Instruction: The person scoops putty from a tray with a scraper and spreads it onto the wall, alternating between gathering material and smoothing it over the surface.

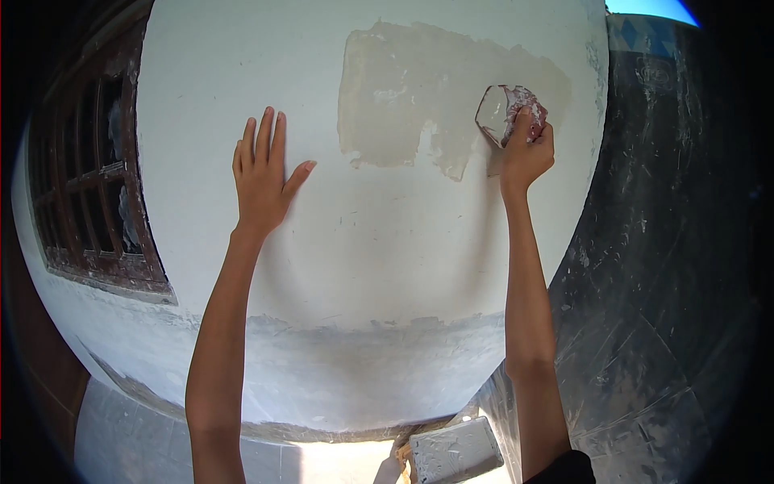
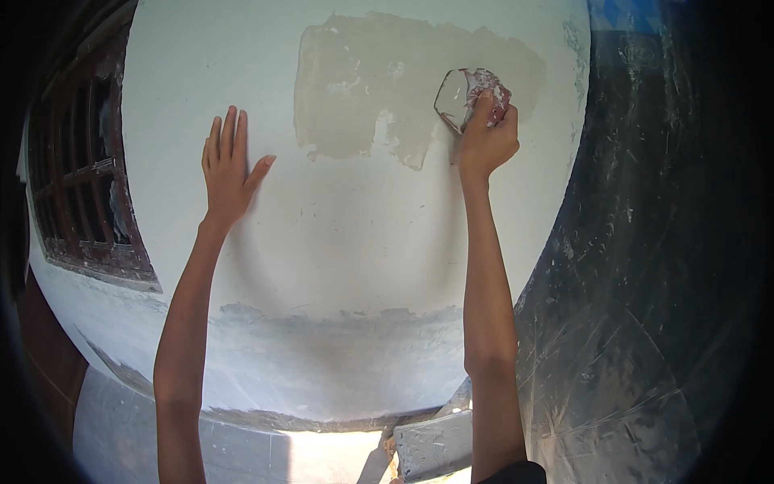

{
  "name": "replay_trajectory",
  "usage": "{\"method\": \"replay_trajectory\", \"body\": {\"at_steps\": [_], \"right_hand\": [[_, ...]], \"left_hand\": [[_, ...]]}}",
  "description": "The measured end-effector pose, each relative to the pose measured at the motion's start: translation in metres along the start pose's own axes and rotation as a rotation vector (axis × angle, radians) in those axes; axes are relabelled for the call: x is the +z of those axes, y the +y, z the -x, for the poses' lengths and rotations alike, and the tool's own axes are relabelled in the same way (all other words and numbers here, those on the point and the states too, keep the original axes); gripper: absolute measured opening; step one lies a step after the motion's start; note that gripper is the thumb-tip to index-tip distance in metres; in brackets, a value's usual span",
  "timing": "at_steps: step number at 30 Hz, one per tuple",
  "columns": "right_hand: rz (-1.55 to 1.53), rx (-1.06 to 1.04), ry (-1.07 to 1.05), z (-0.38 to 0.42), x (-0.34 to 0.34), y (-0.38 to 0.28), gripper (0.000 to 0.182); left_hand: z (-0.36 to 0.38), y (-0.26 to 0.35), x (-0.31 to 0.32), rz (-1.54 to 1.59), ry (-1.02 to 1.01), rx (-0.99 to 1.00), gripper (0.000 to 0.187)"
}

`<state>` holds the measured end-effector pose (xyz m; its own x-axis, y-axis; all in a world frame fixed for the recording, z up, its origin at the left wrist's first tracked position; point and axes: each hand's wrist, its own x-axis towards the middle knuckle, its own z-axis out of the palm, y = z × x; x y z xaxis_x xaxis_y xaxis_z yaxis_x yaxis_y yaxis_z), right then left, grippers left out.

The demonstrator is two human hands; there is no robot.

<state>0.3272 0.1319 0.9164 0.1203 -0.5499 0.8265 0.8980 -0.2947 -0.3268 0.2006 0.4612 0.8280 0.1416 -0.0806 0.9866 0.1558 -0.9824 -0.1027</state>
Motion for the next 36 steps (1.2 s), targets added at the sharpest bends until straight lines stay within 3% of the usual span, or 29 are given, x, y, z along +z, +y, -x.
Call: {"method": "replay_trajectory", "body": {"at_steps": [1, 4, 6, 7, 9, 12, 14, 17, 19, 21, 23, 25, 27, 31, 36], "right_hand": [[-0.073, 0.042, 0.032, 0.005, -0.003, -0.005, 0.037], [-0.304, 0.027, -0.223, 0.038, 0.002, -0.021, 0.039], [-0.318, -0.045, -0.415, 0.062, 0.012, -0.03, 0.037], [-0.16, -0.091, -0.497, 0.068, 0.017, -0.027, 0.035], [-0.088, -0.206, -0.454, 0.065, 0.025, -0.02, 0.036], [0.045, -0.155, -0.403, 0.043, 0.013, -0.012, 0.039], [0.094, -0.195, -0.236, 0.027, 0.006, 0.0, 0.041], [0.148, -0.096, -0.112, 0.002, -0.006, 0.02, 0.039], [-0.013, 0.026, 0.159, -0.003, -0.009, 0.027, 0.04], [-0.074, 0.063, 0.155, 0.01, -0.008, 0.004, 0.038], [-0.295, 0.162, -0.125, 0.03, 0.001, -0.023, 0.034], [-0.348, -0.044, -0.35, 0.052, 0.016, -0.034, 0.032], [-0.197, -0.165, -0.49, 0.067, 0.025, -0.042, 0.032], [-0.062, -0.22, -0.396, 0.053, 0.032, -0.025, 0.036], [0.125, -0.022, -0.151, 0.0, 0.004, 0.012, 0.042]], "left_hand": [[0.0, 0.0, 0.0, -0.003, 0.002, 0.002, 0.08], [-0.002, -0.002, 0.001, -0.015, 0.019, 0.011, 0.08], [-0.002, -0.001, 0.002, -0.02, 0.026, 0.013, 0.08], [-0.002, 0.0, 0.001, -0.019, 0.015, 0.005, 0.08], [-0.002, -0.002, -0.001, -0.026, 0.002, 0.005, 0.08], [-0.003, 0.0, 0.0, -0.011, 0.009, 0.016, 0.08], [-0.001, -0.002, -0.001, 0.006, -0.007, 0.006, 0.08], [-0.002, -0.003, 0.002, 0.005, 0.008, 0.011, 0.081], [-0.001, -0.002, 0.003, 0.012, 0.021, -0.005, 0.08], [-0.002, -0.002, 0.003, 0.013, 0.034, -0.004, 0.08], [-0.001, -0.002, 0.003, -0.006, 0.031, -0.005, 0.08], [-0.001, -0.005, 0.003, -0.001, 0.032, 0.003, 0.08], [-0.001, -0.004, 0.003, 0.009, 0.033, 0.013, 0.081], [-0.001, -0.004, 0.0, -0.011, 0.003, 0.017, 0.082], [-0.001, -0.005, 0.004, -0.007, 0.027, 0.008, 0.081]]}}
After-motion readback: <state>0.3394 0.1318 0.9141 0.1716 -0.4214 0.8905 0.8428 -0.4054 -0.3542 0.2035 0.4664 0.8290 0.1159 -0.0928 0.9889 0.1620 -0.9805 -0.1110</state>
